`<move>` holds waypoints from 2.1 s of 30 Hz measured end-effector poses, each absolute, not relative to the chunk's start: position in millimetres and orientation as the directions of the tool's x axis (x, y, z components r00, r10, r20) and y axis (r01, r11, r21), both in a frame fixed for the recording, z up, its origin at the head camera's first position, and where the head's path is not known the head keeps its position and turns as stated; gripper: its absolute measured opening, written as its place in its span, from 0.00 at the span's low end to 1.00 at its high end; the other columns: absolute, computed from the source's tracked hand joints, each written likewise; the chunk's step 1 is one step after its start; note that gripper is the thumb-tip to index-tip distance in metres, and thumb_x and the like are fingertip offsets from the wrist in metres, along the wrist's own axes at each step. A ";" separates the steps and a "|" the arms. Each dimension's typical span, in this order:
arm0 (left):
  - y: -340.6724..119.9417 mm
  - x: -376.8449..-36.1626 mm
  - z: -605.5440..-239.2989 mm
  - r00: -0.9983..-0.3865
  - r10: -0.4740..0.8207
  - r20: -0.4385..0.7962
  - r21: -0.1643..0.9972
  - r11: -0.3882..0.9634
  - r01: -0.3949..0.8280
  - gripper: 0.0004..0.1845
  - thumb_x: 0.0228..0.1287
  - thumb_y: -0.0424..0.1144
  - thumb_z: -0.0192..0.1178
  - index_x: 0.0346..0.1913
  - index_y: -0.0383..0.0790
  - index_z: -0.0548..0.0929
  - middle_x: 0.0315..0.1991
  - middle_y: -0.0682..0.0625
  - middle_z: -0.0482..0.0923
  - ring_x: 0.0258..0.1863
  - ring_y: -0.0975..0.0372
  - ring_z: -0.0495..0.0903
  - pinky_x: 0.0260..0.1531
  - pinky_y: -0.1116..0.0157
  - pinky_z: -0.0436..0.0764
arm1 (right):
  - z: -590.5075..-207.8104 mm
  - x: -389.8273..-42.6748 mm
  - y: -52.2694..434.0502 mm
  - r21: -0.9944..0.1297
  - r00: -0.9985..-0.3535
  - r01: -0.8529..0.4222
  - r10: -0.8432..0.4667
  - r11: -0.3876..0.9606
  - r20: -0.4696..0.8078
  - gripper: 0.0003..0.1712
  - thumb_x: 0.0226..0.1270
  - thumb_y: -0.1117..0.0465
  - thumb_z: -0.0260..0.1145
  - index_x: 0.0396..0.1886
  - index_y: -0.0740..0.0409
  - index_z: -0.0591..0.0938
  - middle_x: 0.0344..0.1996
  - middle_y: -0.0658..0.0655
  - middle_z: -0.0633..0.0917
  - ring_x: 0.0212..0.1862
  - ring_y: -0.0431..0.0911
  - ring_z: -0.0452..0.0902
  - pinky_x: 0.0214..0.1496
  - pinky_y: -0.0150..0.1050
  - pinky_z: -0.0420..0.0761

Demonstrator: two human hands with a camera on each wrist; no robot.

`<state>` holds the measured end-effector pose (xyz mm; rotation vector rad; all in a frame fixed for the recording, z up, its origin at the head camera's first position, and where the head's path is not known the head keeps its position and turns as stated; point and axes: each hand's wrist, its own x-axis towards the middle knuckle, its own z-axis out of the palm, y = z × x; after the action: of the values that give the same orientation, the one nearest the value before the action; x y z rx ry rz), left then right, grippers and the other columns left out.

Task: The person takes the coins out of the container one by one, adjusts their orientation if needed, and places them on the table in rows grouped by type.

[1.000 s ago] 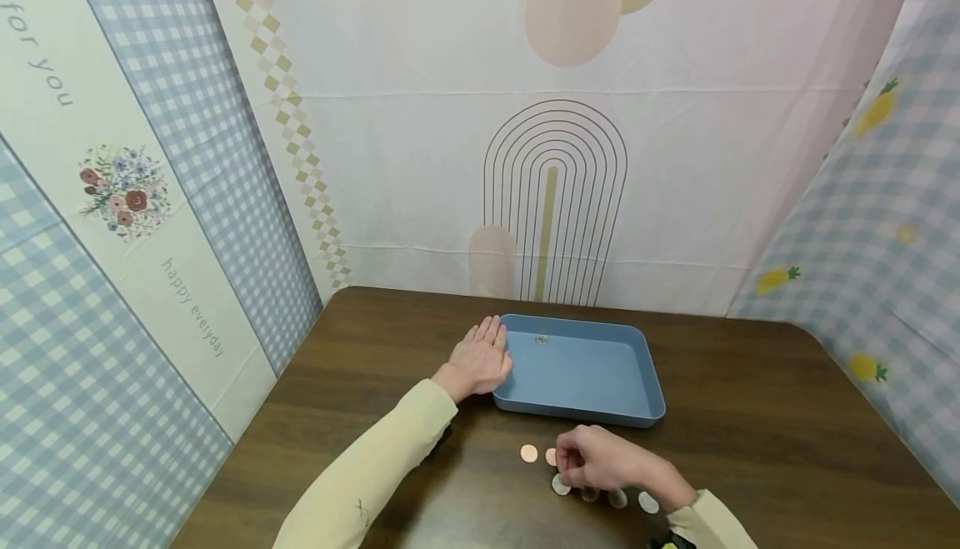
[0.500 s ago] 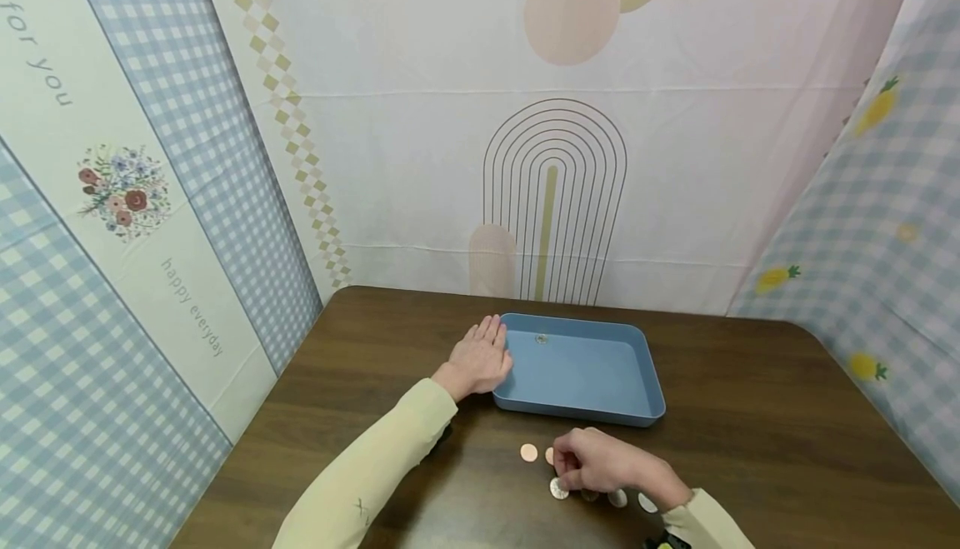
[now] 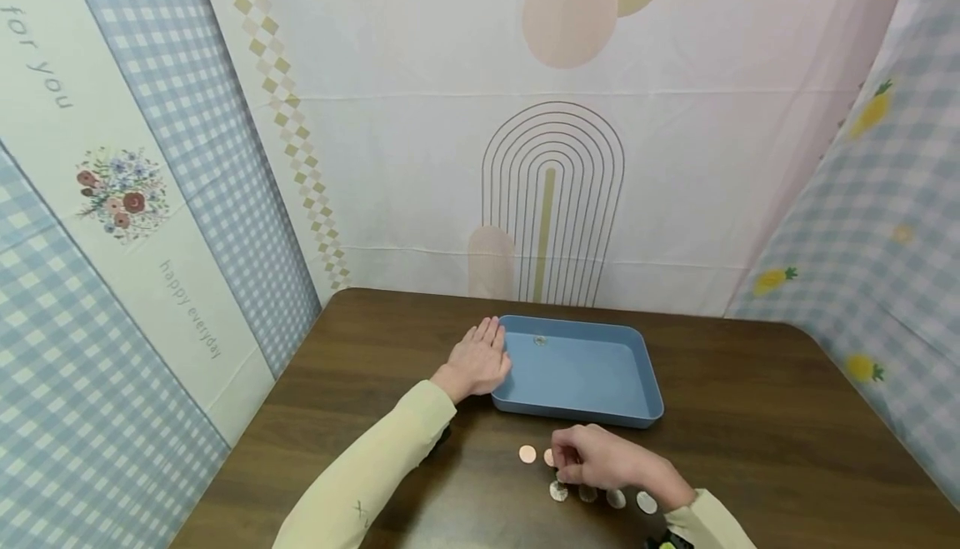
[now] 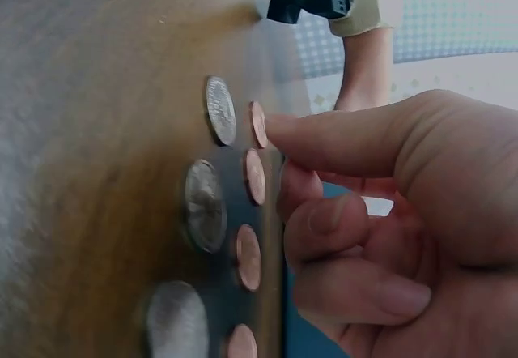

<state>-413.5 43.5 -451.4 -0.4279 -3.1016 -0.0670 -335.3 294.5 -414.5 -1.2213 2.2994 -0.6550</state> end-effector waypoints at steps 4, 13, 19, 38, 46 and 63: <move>44.7 -416.4 -450.3 -0.965 0.262 0.016 0.042 0.964 0.262 0.33 0.76 0.50 0.30 0.77 0.34 0.53 0.79 0.41 0.48 0.79 0.52 0.48 0.77 0.56 0.54 | -408.2 -346.4 295.9 -0.611 -0.509 -0.618 -0.844 0.495 -0.169 0.07 0.67 0.60 0.66 0.28 0.48 0.78 0.19 0.38 0.75 0.22 0.28 0.67 0.25 0.26 0.71; 49.8 -422.1 -449.6 -0.971 0.240 0.015 0.044 0.970 0.241 0.33 0.76 0.49 0.30 0.77 0.34 0.53 0.79 0.41 0.48 0.79 0.52 0.48 0.77 0.56 0.54 | -389.1 -372.6 300.0 -0.606 -0.506 -0.647 -0.855 0.462 -0.111 0.07 0.68 0.60 0.65 0.28 0.50 0.78 0.18 0.41 0.76 0.21 0.30 0.69 0.25 0.27 0.71; 51.8 -426.0 -448.7 -0.972 0.236 0.010 0.042 0.971 0.236 0.33 0.76 0.50 0.31 0.77 0.34 0.53 0.79 0.41 0.49 0.79 0.52 0.48 0.77 0.56 0.54 | -378.0 -390.9 300.0 -0.595 -0.521 -0.648 -0.847 0.476 -0.109 0.06 0.69 0.60 0.64 0.31 0.50 0.80 0.20 0.43 0.77 0.18 0.32 0.71 0.24 0.29 0.74; 55.5 -431.9 -448.8 -0.976 0.216 0.009 0.052 0.975 0.216 0.33 0.76 0.49 0.31 0.77 0.34 0.53 0.79 0.40 0.48 0.79 0.52 0.48 0.77 0.56 0.53 | -358.2 -451.3 287.7 -0.572 -0.555 -0.639 -0.823 0.515 -0.122 0.06 0.71 0.61 0.62 0.33 0.55 0.80 0.21 0.49 0.77 0.20 0.39 0.74 0.22 0.33 0.76; 52.1 -428.2 -449.9 -0.973 0.232 0.021 0.034 0.972 0.232 0.33 0.76 0.49 0.31 0.77 0.33 0.54 0.79 0.40 0.49 0.79 0.52 0.49 0.77 0.56 0.55 | -358.9 -466.7 276.5 -0.556 -0.608 -0.614 -0.785 0.560 -0.118 0.05 0.72 0.61 0.61 0.35 0.54 0.80 0.23 0.50 0.78 0.21 0.44 0.77 0.20 0.35 0.76; 51.9 -427.5 -449.8 -0.974 0.225 0.002 0.033 0.974 0.225 0.34 0.76 0.50 0.31 0.77 0.34 0.53 0.79 0.41 0.48 0.79 0.53 0.48 0.77 0.57 0.54 | -375.6 -501.7 269.1 -0.563 -0.709 -0.502 -0.685 0.657 -0.167 0.10 0.72 0.60 0.59 0.45 0.61 0.82 0.26 0.53 0.81 0.23 0.48 0.78 0.21 0.38 0.77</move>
<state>-427.5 51.9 -449.8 -0.3553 -3.1228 -0.0525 -501.7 269.1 -375.6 -0.9380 2.5100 -0.6938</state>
